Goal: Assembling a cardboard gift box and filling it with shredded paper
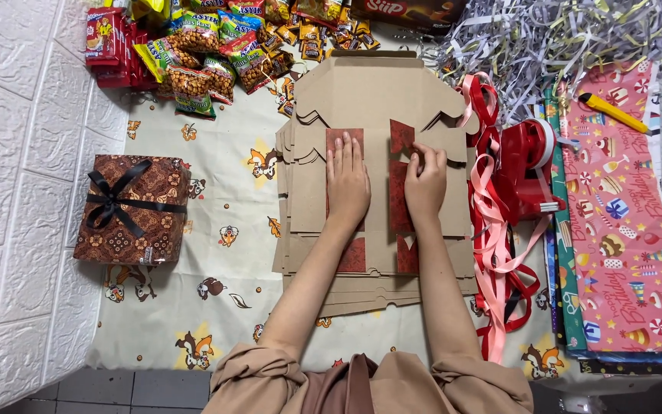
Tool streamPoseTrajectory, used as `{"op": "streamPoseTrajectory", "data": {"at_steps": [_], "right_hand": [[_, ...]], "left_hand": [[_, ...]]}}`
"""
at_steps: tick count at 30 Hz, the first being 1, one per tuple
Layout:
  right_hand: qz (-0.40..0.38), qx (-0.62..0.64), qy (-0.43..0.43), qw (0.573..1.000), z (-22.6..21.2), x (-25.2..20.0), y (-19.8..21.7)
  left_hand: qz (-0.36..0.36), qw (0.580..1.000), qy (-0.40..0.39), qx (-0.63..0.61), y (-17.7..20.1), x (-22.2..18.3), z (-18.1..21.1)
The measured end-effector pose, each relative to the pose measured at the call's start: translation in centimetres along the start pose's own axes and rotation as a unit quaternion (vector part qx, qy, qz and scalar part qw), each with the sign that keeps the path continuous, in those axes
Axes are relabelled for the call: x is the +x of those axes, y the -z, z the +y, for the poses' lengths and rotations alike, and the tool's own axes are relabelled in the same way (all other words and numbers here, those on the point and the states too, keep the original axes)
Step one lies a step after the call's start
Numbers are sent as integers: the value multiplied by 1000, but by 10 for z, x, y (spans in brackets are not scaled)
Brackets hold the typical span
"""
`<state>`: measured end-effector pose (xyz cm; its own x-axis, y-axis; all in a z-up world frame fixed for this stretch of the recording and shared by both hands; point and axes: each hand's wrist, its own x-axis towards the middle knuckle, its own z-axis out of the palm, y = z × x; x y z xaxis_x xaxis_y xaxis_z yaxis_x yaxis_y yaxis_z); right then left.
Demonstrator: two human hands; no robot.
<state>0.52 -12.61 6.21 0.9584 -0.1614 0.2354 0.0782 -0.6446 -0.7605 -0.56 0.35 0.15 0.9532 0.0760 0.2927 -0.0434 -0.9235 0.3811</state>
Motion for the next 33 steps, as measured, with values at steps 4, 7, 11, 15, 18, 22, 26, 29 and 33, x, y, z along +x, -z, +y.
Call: {"op": "streamPoseTrajectory", "data": {"at_steps": [4, 7, 11, 15, 18, 22, 26, 29, 33], "right_hand": [[15, -5, 3, 1000, 11, 0, -4], [18, 3, -2, 1000, 13, 0, -5], [20, -3, -8, 1000, 17, 2, -6], [24, 4, -21, 999, 19, 3, -6], [20, 6, -33, 999, 27, 6, -10], [-26, 81, -63, 994, 49, 19, -13], [-78, 144, -83, 983, 54, 27, -8], [-86, 171, -82, 978, 35, 29, 6], [-89, 258, -57, 960, 7, 33, 30]], "left_hand": [[1, 1000, -1, 3, -1, 0, 0], [3, 1000, -1, 11, 1, 0, 1], [-3, 1000, 7, -1, -1, 1, 0], [11, 999, 25, -25, -4, 1, 1], [90, 991, 94, -39, 8, 2, 9], [146, 952, 154, -220, 8, 4, 3], [149, 870, 217, -416, 11, 14, -9], [149, 795, 270, -523, 37, 20, -10], [190, 673, 312, -644, 79, 29, -6]]}}
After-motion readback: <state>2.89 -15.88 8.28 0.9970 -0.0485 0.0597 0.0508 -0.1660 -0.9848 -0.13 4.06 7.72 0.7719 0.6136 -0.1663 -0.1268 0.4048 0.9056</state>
